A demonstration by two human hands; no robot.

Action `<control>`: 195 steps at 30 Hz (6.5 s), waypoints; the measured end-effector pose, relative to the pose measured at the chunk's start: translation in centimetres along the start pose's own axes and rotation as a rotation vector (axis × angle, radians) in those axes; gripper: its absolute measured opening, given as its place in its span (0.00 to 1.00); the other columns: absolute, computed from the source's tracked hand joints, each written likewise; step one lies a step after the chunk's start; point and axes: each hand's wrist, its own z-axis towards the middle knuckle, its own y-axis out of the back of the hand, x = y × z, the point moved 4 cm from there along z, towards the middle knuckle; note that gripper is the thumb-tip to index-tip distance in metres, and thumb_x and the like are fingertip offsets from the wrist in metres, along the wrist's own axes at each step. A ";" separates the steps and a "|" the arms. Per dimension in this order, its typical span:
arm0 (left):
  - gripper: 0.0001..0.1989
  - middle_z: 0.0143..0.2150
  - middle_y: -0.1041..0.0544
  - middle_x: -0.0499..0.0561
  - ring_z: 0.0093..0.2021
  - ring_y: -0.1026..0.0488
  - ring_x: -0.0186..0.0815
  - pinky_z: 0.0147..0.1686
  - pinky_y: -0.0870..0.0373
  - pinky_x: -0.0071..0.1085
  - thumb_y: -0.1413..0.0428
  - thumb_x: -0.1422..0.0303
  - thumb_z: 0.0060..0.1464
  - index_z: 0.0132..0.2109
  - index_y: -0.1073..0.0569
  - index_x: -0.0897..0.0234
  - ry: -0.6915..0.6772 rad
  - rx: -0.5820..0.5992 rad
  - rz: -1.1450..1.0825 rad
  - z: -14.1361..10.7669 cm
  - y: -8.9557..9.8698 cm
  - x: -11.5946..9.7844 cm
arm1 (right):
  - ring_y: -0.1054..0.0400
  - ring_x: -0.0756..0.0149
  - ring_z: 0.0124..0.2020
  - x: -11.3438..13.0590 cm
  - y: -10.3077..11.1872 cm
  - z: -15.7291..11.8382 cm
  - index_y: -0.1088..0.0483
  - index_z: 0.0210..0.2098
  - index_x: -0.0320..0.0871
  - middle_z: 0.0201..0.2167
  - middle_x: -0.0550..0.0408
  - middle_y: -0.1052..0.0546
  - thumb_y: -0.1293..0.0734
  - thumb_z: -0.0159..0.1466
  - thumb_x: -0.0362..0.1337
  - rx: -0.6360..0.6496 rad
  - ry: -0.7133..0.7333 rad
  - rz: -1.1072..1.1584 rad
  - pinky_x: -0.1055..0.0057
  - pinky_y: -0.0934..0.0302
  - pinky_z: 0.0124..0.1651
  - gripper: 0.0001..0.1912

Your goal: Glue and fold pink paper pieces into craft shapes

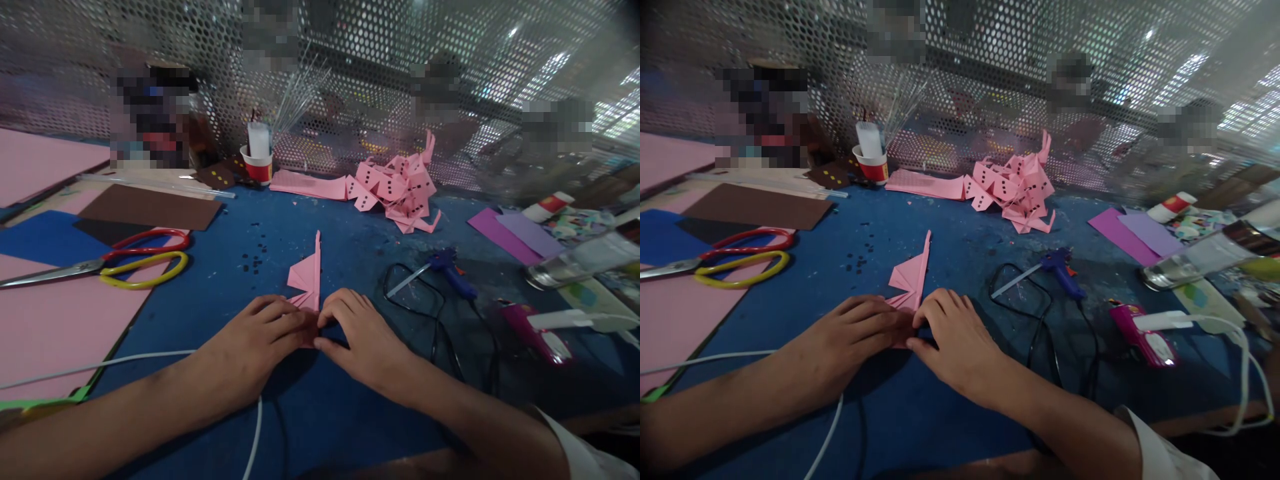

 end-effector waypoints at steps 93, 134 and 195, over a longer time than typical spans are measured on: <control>0.21 0.66 0.27 0.51 0.68 0.38 0.41 0.72 0.58 0.42 0.54 0.73 0.69 0.66 0.32 0.65 -0.137 0.037 0.265 -2.1 -0.5 -1.6 | 0.37 0.56 0.47 0.2 0.2 0.3 0.30 0.56 0.40 0.50 0.47 0.27 0.39 0.69 0.24 0.058 0.153 -0.433 0.59 0.37 0.50 0.18; 0.31 0.70 0.32 0.53 0.71 0.40 0.45 0.74 0.60 0.47 0.47 0.68 0.63 0.71 0.39 0.62 -0.041 0.092 0.167 -2.7 -1.1 -1.6 | 0.37 0.56 0.47 0.1 -0.1 0.4 0.33 0.58 0.39 0.49 0.47 0.27 0.39 0.69 0.23 0.032 0.129 -0.468 0.58 0.37 0.49 0.19; 0.24 0.69 0.30 0.52 0.71 0.41 0.43 0.75 0.66 0.47 0.49 0.66 0.68 0.68 0.33 0.63 -0.022 0.000 0.198 -2.8 -1.2 -1.8 | 0.34 0.59 0.44 0.8 -0.1 -0.3 0.29 0.54 0.43 0.46 0.51 0.25 0.37 0.70 0.27 -0.037 0.236 -0.602 0.62 0.38 0.42 0.15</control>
